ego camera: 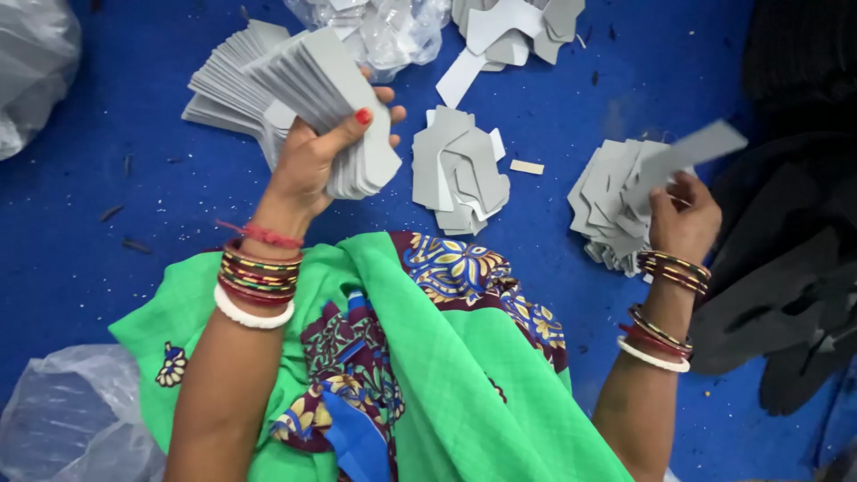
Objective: The person sorts and stacks white shoe components on the floor.
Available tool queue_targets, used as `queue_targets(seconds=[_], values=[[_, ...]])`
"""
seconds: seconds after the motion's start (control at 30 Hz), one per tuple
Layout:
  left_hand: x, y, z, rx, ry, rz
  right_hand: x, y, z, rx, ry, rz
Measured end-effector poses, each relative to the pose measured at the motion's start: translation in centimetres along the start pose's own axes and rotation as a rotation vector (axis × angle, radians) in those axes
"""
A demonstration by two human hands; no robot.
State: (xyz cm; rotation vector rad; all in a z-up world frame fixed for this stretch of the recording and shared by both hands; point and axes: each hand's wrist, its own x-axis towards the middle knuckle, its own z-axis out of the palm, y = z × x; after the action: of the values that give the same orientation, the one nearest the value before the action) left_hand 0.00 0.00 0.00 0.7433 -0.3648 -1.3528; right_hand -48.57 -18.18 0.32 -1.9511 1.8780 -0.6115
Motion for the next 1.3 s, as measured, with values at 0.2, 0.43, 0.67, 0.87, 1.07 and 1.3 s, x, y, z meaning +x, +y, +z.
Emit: queue_targets(seconds=[0.2, 0.43, 0.67, 0.87, 1.07, 1.3], values=[[0.2, -0.5, 0.0, -0.009, -0.011, -0.010, -3.9, -10.3, 6.3, 0.094, -0.094, -0.256], [-0.6, -0.5, -0.5, 0.022, 0.047, -0.033, -5.2, -23.1, 15.2, 0.008, -0.276, -0.914], [-0.2, -0.6, -0.5, 0.050, 0.026, -0.024, -5.0, -21.9, 16.6, -0.287, -0.348, -0.782], [0.2, -1.0, -0.3, 0.076, -0.019, -0.035, -5.0, -21.7, 15.2, -0.245, -0.257, -0.970], [-0.2, -0.8, -0.5, 0.112, 0.002, -0.031, -4.6, -22.8, 14.8, -0.376, -0.280, -0.919], [0.0, -1.2, -0.9, 0.117, -0.001, -0.039, -4.7, -18.8, 14.8, -0.244, -0.312, -0.754]])
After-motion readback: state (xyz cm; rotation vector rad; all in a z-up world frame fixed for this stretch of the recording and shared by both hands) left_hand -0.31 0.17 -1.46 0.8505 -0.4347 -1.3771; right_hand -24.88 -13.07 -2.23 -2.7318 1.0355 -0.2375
